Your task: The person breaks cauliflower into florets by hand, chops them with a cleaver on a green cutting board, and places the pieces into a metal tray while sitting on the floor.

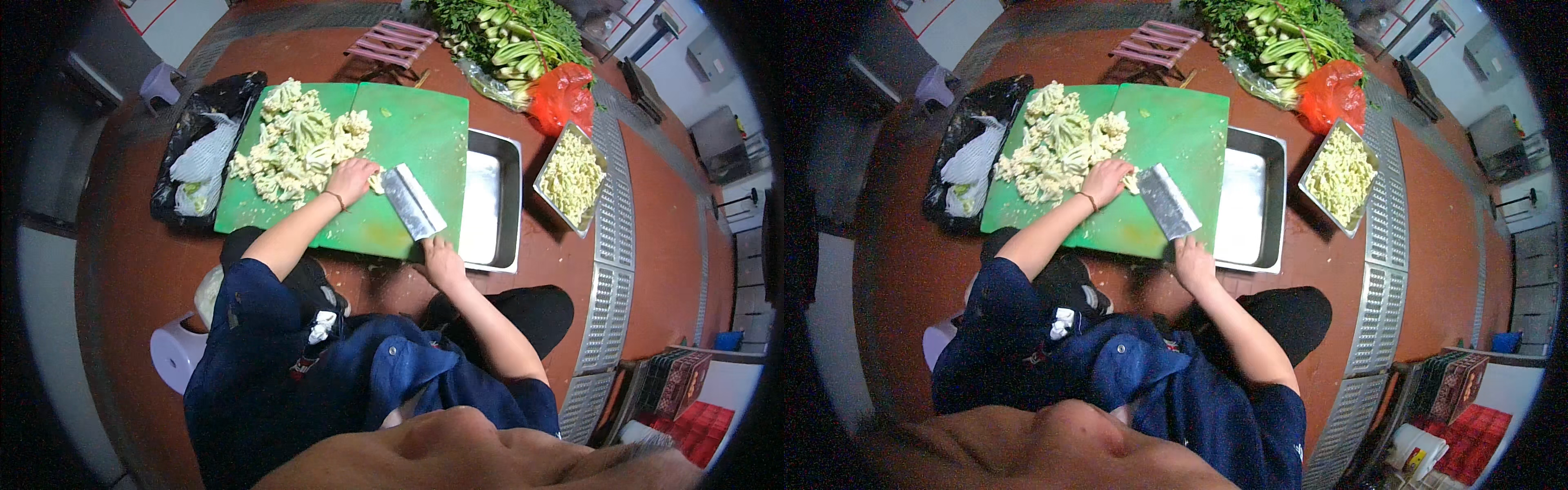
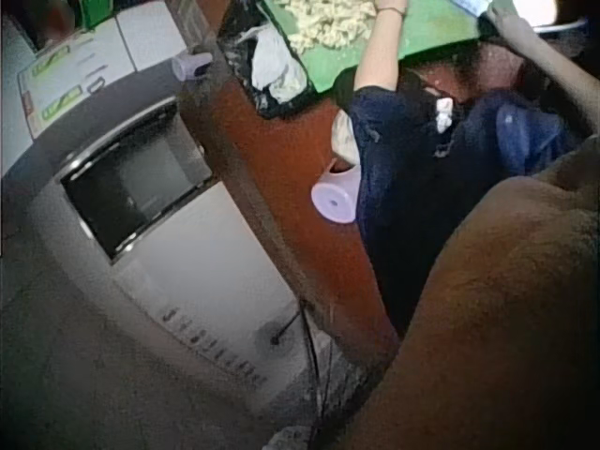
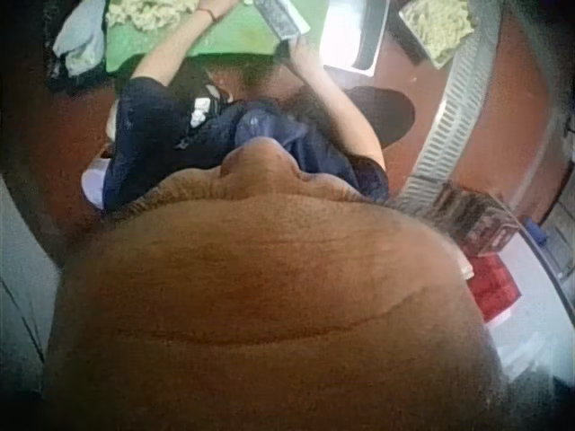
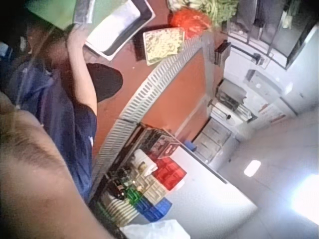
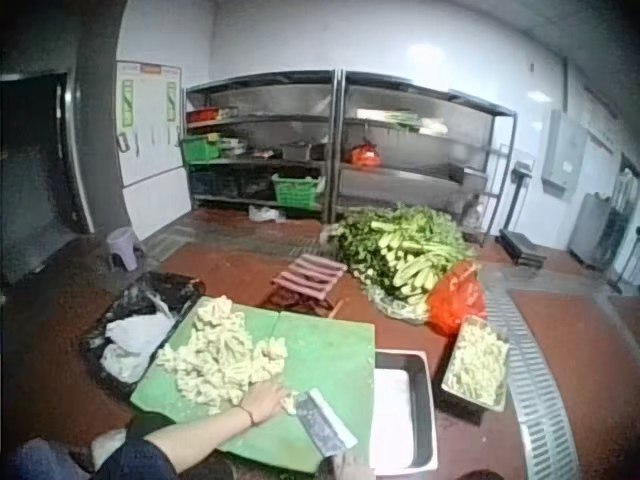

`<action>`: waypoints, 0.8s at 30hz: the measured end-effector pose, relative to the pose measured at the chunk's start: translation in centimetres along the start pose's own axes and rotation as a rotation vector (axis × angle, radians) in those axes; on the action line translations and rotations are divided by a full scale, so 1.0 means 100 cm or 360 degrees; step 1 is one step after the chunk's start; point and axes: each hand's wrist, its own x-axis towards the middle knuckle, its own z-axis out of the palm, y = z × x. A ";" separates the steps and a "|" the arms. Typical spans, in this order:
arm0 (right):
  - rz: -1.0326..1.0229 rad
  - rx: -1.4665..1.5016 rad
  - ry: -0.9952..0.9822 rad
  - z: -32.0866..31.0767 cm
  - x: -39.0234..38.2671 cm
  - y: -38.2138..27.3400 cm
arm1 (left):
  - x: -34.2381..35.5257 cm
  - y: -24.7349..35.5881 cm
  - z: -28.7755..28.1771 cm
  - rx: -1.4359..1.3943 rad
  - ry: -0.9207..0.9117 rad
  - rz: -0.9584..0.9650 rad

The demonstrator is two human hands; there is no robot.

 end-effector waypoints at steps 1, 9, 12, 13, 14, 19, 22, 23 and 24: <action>0.0027 -0.0073 0.0172 0.023 0.001 -0.001 | -0.014 -0.007 -0.005 0.0037 -0.0025 -0.0035; 0.0021 0.0584 0.0349 -0.005 -0.019 0.009 | -0.056 0.037 -0.037 -0.0373 -0.0033 -0.0473; 0.0199 0.1318 0.0396 -0.009 -0.024 0.007 | -0.080 0.051 -0.010 -0.0507 0.0059 -0.0256; 0.0256 0.1576 0.0307 -0.013 -0.025 0.003 | -0.085 0.052 -0.001 -0.0657 -0.0052 -0.0309; 0.0470 0.1890 0.0148 -0.011 -0.033 -0.008 | -0.092 0.052 0.008 -0.0689 0.0056 -0.0294; 0.0507 0.1589 0.0156 0.015 -0.043 -0.028 | -0.089 0.058 0.018 -0.0781 0.0313 -0.0287; 0.0285 0.1344 0.0448 0.021 -0.039 -0.030 | -0.090 0.059 0.020 -0.1040 0.0185 -0.0438; 0.0265 0.1334 0.0444 0.022 -0.042 -0.031 | -0.090 0.059 0.021 -0.1006 0.0178 -0.0459; 0.0240 0.1323 0.0426 0.007 -0.048 -0.044 | -0.093 0.058 0.020 -0.0975 0.0171 -0.0494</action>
